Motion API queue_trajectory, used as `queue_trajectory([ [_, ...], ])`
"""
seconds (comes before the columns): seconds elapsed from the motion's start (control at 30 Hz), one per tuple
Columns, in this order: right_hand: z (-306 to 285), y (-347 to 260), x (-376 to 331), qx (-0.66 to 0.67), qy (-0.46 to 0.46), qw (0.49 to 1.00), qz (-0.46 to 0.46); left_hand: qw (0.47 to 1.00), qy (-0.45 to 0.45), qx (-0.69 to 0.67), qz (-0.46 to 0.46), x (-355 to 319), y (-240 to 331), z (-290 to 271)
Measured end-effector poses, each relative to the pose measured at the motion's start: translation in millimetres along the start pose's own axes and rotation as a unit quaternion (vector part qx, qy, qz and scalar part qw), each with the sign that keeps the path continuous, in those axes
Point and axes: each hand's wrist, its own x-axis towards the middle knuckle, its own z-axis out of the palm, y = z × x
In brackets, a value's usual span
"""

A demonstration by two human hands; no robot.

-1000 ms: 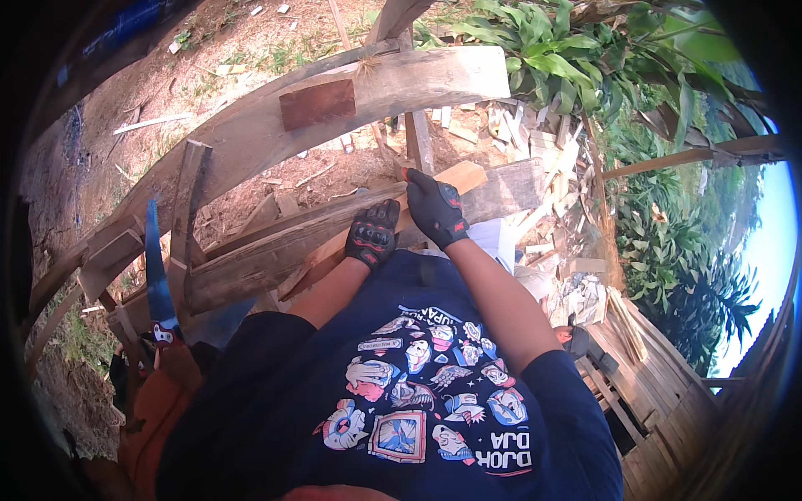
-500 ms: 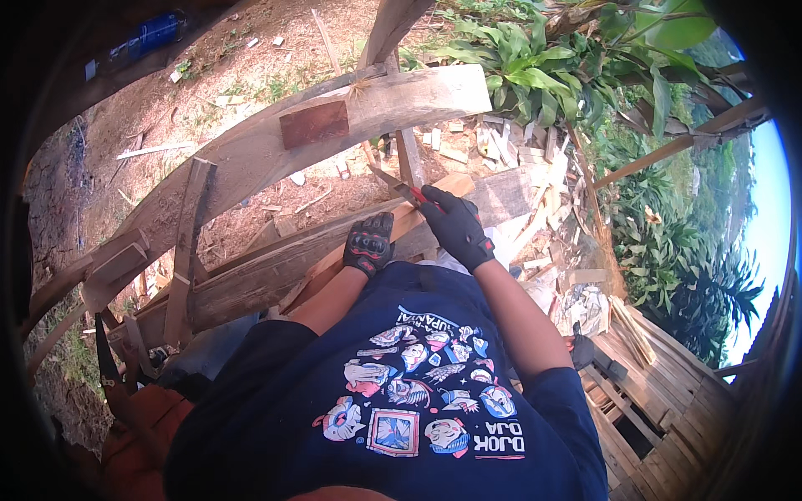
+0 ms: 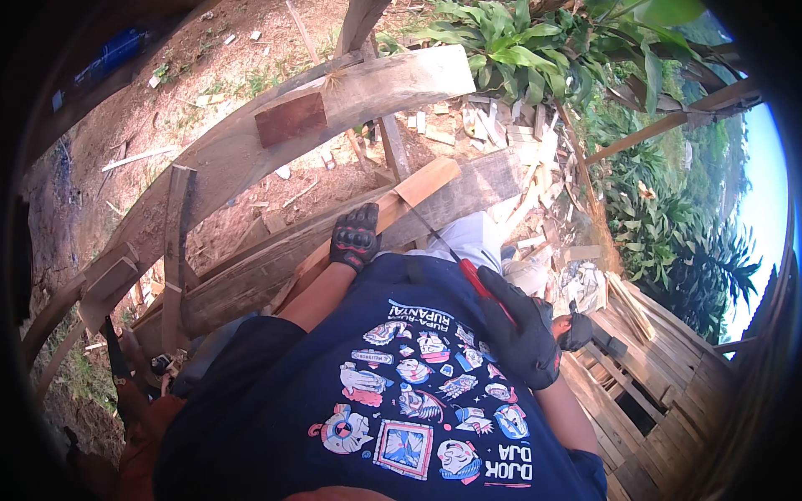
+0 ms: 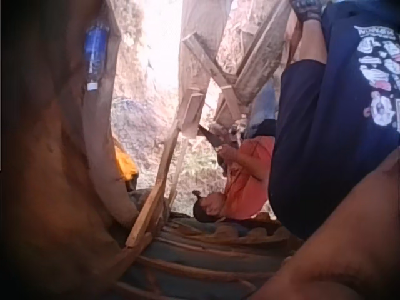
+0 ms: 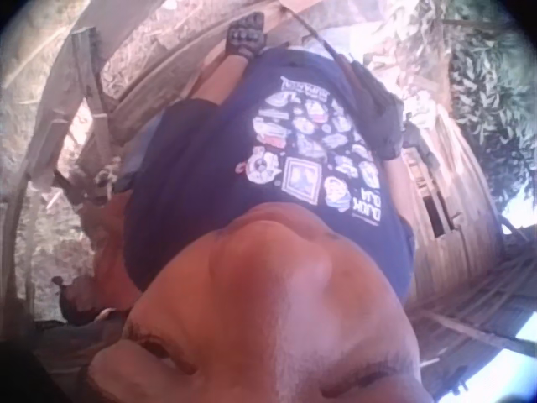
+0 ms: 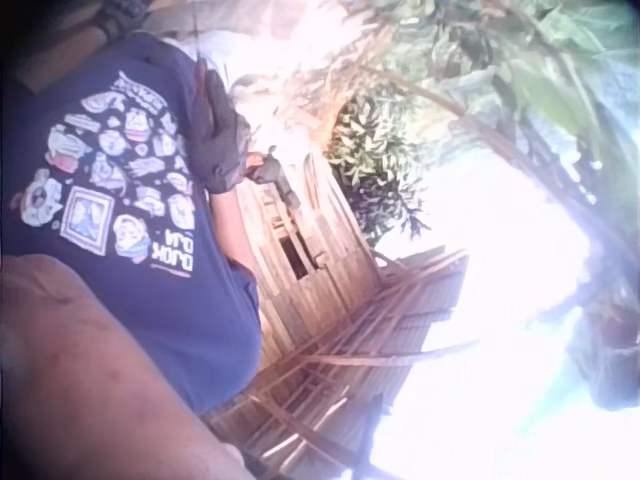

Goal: The person uses a hand saw to cut a wooden plank resting on a wooden frame. They repeatedly push and pull the saw through the wood while holding it steady with their left hand.

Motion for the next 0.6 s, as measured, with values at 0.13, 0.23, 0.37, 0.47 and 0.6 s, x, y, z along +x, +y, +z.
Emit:
queue_trajectory([
  [0.13, 48.2, 33.2, 57.5, -0.021, -0.005, 0.995, -0.099, 1.0, 0.02, -0.001, 0.004, -7.6, -2.6, 7.8],
  [0.23, 94.9, 51.8, 116.6, -0.006, 0.004, 0.994, -0.107, 1.0, 0.01, -0.003, 0.017, -5.7, -3.2, 9.6],
  [0.37, 162.4, 54.6, 222.7, -0.011, 0.018, 0.993, -0.112, 1.0, 0.01, -0.007, 0.008, -10.8, 0.5, 5.9],
  [0.47, 182.6, 35.5, 287.5, -0.064, -0.028, 0.995, -0.067, 1.0, 0.023, 0.0, 0.008, -7.5, -3.2, 3.1],
  [0.6, 169.0, 39.4, 305.4, -0.036, -0.023, 0.998, -0.052, 1.0, -0.006, 0.003, 0.003, -8.7, 1.9, 6.6],
])
